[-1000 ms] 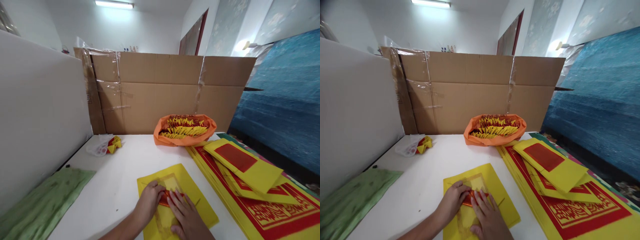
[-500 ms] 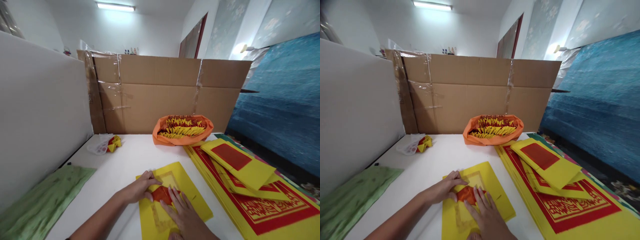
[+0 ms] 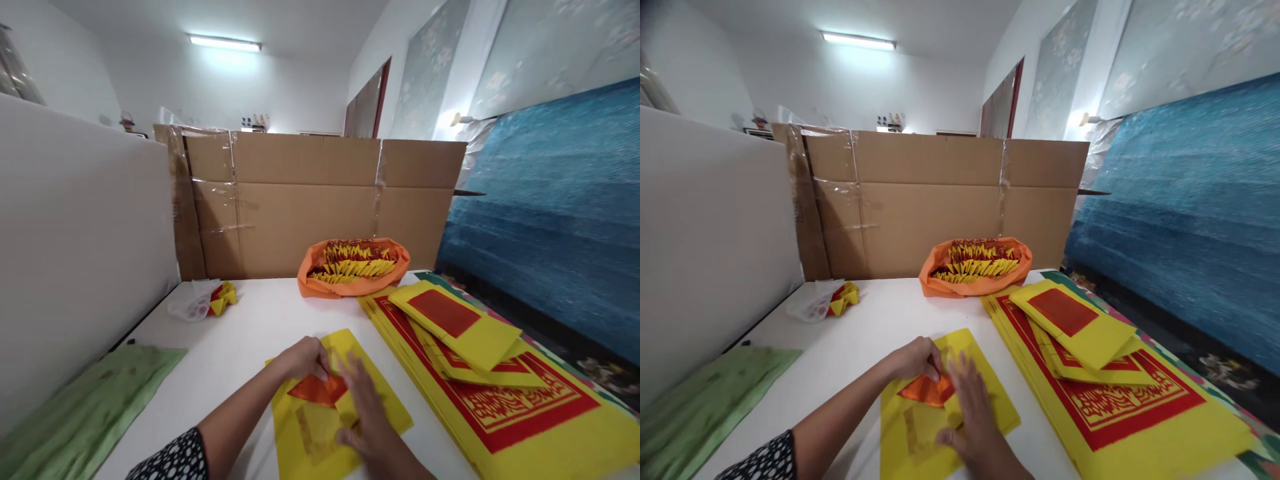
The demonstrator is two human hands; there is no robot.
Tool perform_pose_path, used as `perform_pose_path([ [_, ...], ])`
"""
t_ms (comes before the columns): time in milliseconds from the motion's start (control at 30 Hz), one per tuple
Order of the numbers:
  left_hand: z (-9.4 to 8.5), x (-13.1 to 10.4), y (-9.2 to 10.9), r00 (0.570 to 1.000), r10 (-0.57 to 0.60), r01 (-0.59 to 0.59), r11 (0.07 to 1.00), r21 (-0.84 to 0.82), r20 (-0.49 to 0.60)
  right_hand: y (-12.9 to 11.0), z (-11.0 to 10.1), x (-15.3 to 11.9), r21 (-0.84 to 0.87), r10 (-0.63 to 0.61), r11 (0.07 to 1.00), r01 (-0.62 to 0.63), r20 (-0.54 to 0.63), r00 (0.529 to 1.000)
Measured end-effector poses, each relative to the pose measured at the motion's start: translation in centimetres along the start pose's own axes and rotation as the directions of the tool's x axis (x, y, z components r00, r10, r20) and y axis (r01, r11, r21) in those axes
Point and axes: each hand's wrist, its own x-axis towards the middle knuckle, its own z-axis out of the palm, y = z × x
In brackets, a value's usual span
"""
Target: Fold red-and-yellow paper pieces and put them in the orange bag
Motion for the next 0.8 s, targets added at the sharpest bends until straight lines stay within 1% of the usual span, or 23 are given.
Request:
perform_pose_path([
  [33,-0.3,-0.5,0.3,0.999,0.011,-0.011,1.000,-0.005,-0.053,-0.2,-0.5,0.3,0.065,0.120,0.992,-0.110,-0.189,0.975],
  [67,-0.5,-1.2,0.7,0.991,0.033,-0.035,0.999,-0.011,-0.126,-0.3,-1.1,0.6,0.139,0.230,0.971,-0.193,-0.341,0.911],
  [100,-0.7,-2.0,1.0,0.974,0.070,-0.075,0.997,-0.015,-0.215,-0.4,-1.8,0.9,0.201,0.307,0.950,-0.240,-0.435,0.847],
  [133,-0.8,-2.7,1.2,0.942,0.125,-0.137,0.990,-0.017,-0.311,-0.4,-2.4,1.1,0.233,0.334,0.940,-0.250,-0.470,0.817],
  [167,-0.8,-3.5,1.2,0.898,0.191,-0.214,0.977,-0.013,-0.396,-0.4,-2.8,1.3,0.223,0.295,0.951,-0.214,-0.457,0.839],
  [200,-0.6,-4.1,0.9,0.849,0.259,-0.293,0.956,-0.002,-0.460,-0.2,-3.2,1.4,0.172,0.186,0.977,-0.125,-0.413,0.891],
  [233,-0.3,-4.7,0.5,0.805,0.324,-0.364,0.931,0.016,-0.497,0.0,-3.3,1.4,0.094,0.025,0.996,0.008,-0.345,0.938],
  [267,0.2,-5.1,-0.2,0.779,0.380,-0.420,0.907,0.035,-0.498,0.2,-3.2,1.3,0.010,-0.157,0.986,0.165,-0.251,0.955],
  [300,0.7,-5.5,-1.0,0.778,0.422,-0.453,0.890,0.051,-0.465,0.4,-2.9,1.3,-0.063,-0.328,0.945,0.322,-0.146,0.933],
  [333,1.3,-5.7,-1.8,0.792,0.451,-0.469,0.881,0.063,-0.413,0.6,-2.5,1.1,-0.116,-0.461,0.884,0.453,-0.049,0.886],
  [367,1.9,-5.9,-2.5,0.812,0.464,-0.471,0.879,0.071,-0.356,0.6,-2.0,1.0,-0.152,-0.542,0.828,0.540,0.034,0.840],
  [400,2.5,-6.1,-3.1,0.834,0.463,-0.464,0.883,0.073,-0.301,0.7,-1.5,0.8,-0.174,-0.576,0.793,0.584,0.102,0.811],
  [433,3.0,-6.3,-3.4,0.855,0.450,-0.448,0.891,0.071,-0.258,0.6,-1.0,0.6,-0.185,-0.578,0.779,0.600,0.160,0.800],
  [467,3.4,-6.5,-3.6,0.874,0.426,-0.423,0.904,0.066,-0.233,0.4,-0.7,0.4,-0.189,-0.566,0.778,0.599,0.202,0.799],
  [500,3.7,-6.6,-3.5,0.890,0.396,-0.392,0.918,0.062,-0.226,0.2,-0.5,0.3,-0.184,-0.541,0.791,0.583,0.232,0.808],
  [567,4.0,-6.9,-3.0,0.909,0.346,-0.342,0.938,0.060,-0.233,-0.2,-0.6,0.1,-0.140,-0.481,0.839,0.525,0.259,0.838],
  [667,4.0,-7.2,-2.5,0.918,0.346,-0.336,0.938,0.082,-0.193,-0.9,-1.3,0.1,0.004,-0.403,0.910,0.414,0.228,0.886],
  [733,3.9,-7.2,-2.7,0.924,0.362,-0.353,0.931,0.093,-0.124,-1.2,-1.7,0.5,0.115,-0.323,0.945,0.306,0.191,0.927],
  [800,3.7,-7.2,-3.3,0.931,0.361,-0.355,0.931,0.091,-0.061,-1.5,-1.8,1.2,0.198,-0.177,0.970,0.139,0.188,0.966],
])
